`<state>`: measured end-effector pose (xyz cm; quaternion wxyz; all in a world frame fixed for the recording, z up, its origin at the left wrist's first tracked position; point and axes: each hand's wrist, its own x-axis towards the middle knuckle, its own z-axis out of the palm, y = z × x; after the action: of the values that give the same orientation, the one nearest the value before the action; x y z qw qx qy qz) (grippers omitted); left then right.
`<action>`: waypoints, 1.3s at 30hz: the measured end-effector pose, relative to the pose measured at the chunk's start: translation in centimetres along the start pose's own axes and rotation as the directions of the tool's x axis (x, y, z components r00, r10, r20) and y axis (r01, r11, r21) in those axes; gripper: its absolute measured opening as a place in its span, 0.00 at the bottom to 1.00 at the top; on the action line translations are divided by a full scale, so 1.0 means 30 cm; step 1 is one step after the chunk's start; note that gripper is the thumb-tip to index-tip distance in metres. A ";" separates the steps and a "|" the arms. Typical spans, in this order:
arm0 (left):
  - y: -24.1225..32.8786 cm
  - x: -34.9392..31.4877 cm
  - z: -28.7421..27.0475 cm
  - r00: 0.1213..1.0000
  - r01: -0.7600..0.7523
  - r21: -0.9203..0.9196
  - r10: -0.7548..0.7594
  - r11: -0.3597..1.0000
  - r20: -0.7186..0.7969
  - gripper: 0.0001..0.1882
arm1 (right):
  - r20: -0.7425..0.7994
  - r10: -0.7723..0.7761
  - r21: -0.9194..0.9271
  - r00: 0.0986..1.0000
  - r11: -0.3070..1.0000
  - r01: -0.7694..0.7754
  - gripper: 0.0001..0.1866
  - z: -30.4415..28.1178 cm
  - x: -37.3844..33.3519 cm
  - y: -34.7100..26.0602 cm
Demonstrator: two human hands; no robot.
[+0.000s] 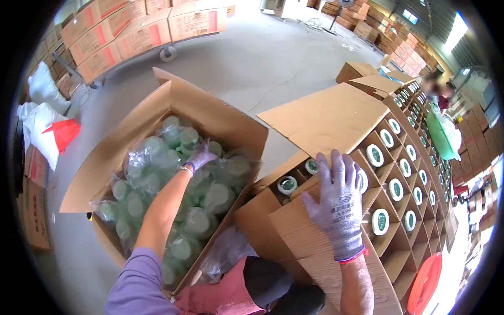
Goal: The person assembles light green kettles by inserting internal components and lids, then places them into a cardboard box. The person also seals the box with tape.
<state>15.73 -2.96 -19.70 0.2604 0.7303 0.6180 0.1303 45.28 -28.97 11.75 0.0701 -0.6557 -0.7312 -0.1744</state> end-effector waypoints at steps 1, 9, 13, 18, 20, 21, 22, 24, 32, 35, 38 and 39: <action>-0.099 0.059 0.036 0.999 0.008 0.160 -0.015 0.987 0.040 0.51 | -0.013 -0.018 0.036 1.000 0.999 0.019 0.42 0.010 0.022 -0.011; -0.296 0.100 0.101 0.950 -0.186 -0.195 0.126 0.963 -0.286 0.50 | -0.054 -0.027 0.024 0.998 0.999 0.028 0.42 0.014 0.025 0.004; -0.162 -0.025 -0.044 0.913 -0.387 -0.636 0.178 0.667 -0.368 0.44 | -0.058 -0.016 0.003 0.998 1.000 0.016 0.41 0.009 0.010 -0.001; 0.145 -0.351 -0.514 0.753 -0.622 -0.436 0.343 0.650 -0.561 0.40 | -0.087 -0.017 0.032 0.996 0.999 0.020 0.39 -0.015 0.002 0.003; 0.247 -0.474 -0.680 0.793 -0.608 -0.692 0.331 0.389 -0.511 0.39 | -0.109 -0.015 0.055 0.994 0.998 0.021 0.38 -0.016 0.000 0.004; 0.292 -0.515 -0.742 0.821 -0.565 -0.737 0.340 0.371 -0.459 0.39 | -0.131 -0.016 0.107 0.991 0.994 0.031 0.38 -0.022 -0.007 0.007; 0.300 -0.537 -0.770 0.812 -0.572 -0.751 0.355 0.330 -0.462 0.39 | -0.160 -0.022 0.166 0.987 0.985 0.049 0.38 -0.030 -0.011 0.000; 0.321 -0.560 -0.772 0.796 -0.568 -0.791 0.397 0.227 -0.458 0.40 | -0.313 0.039 0.517 0.949 0.845 0.136 0.43 -0.057 -0.053 -0.062; 0.683 -1.175 -0.247 0.682 0.399 -0.910 0.699 -0.111 0.213 0.39 | 0.127 0.132 0.744 0.983 0.643 -0.182 0.40 -0.383 -0.474 -0.332; 0.706 -1.403 -0.056 0.562 0.643 -0.760 0.735 -0.099 0.380 0.35 | 0.071 0.015 0.892 0.997 0.446 -0.070 0.36 -0.285 -0.730 -0.323; 0.692 -1.515 0.058 0.486 0.747 -0.658 0.749 -0.089 0.451 0.31 | 0.061 -0.029 0.998 0.998 -0.011 -0.061 0.31 -0.217 -0.895 -0.285; 0.690 -1.522 0.079 0.479 0.753 -0.653 0.749 -0.082 0.458 0.30 | 0.052 0.001 0.993 0.999 -0.106 -0.052 0.28 -0.219 -0.920 -0.257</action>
<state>24.99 -49.88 -4.46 0.9689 0.1990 0.0480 0.1392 40.45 -57.67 7.45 0.5253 -0.4035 -0.6067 0.4396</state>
